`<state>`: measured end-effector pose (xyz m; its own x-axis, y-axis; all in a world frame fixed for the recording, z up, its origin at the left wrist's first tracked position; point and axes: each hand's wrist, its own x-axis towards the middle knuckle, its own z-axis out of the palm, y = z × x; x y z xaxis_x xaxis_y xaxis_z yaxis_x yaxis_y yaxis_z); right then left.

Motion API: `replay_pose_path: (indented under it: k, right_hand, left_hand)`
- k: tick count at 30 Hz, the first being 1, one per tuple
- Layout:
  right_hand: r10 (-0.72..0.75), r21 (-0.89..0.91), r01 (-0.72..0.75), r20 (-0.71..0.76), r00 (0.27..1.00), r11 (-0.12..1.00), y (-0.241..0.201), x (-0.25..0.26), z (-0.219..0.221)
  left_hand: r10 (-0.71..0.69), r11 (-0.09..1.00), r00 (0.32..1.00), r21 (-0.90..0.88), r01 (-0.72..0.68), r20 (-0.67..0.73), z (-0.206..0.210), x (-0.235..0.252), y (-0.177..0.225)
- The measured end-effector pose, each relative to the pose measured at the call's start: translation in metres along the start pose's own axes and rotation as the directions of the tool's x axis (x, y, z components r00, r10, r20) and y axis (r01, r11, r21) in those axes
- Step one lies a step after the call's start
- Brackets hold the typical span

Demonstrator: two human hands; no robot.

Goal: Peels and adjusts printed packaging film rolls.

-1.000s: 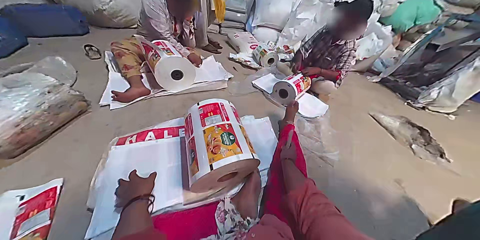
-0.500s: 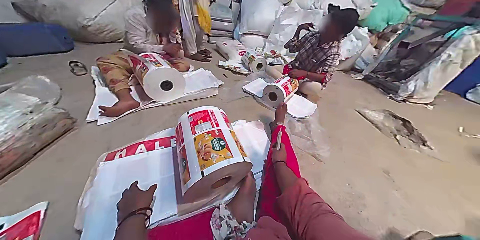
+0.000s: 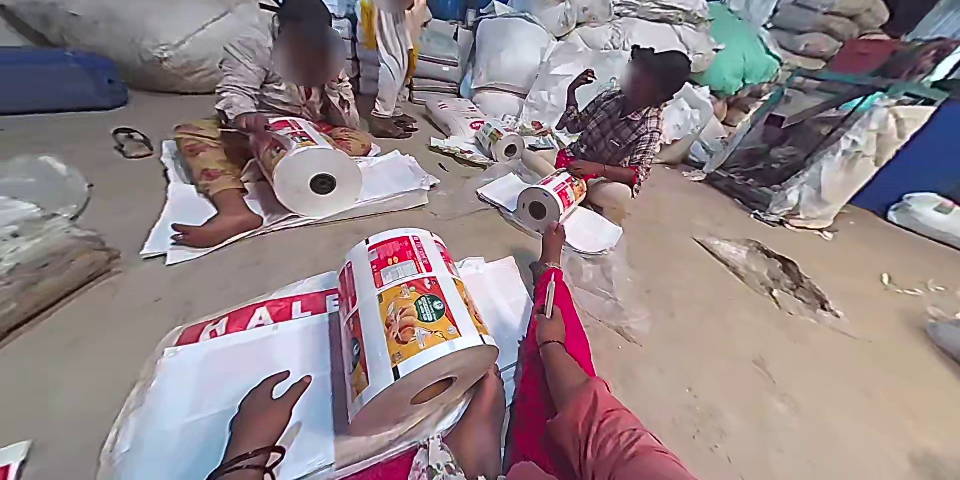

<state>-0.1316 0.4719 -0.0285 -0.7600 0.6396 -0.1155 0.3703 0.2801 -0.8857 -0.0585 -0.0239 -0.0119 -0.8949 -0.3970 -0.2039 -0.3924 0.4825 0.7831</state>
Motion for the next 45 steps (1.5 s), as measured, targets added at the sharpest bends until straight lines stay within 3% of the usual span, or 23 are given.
replay_pose_path:
  k: [10, 24, 45]
  right_hand:
    - [0.003, -0.08, 0.001, 0.053, 0.999, 0.997, 0.0, -0.001, 0.006]
    - [-0.005, -0.163, 0.023, 0.108, 0.994, 0.986, 0.0, 0.004, 0.005]
    - [-0.006, -0.11, 0.019, 0.115, 0.993, 0.994, 0.004, 0.006, 0.008]
  left_hand:
    - [-0.039, 0.998, 0.996, 0.058, 0.035, 0.082, 0.0, -0.001, 0.002]
    - [-0.006, 0.981, 0.988, 0.191, -0.024, 0.153, 0.008, -0.002, 0.004]
    - [-0.037, 0.975, 0.979, 0.221, -0.008, 0.2, 0.013, 0.0, 0.001]
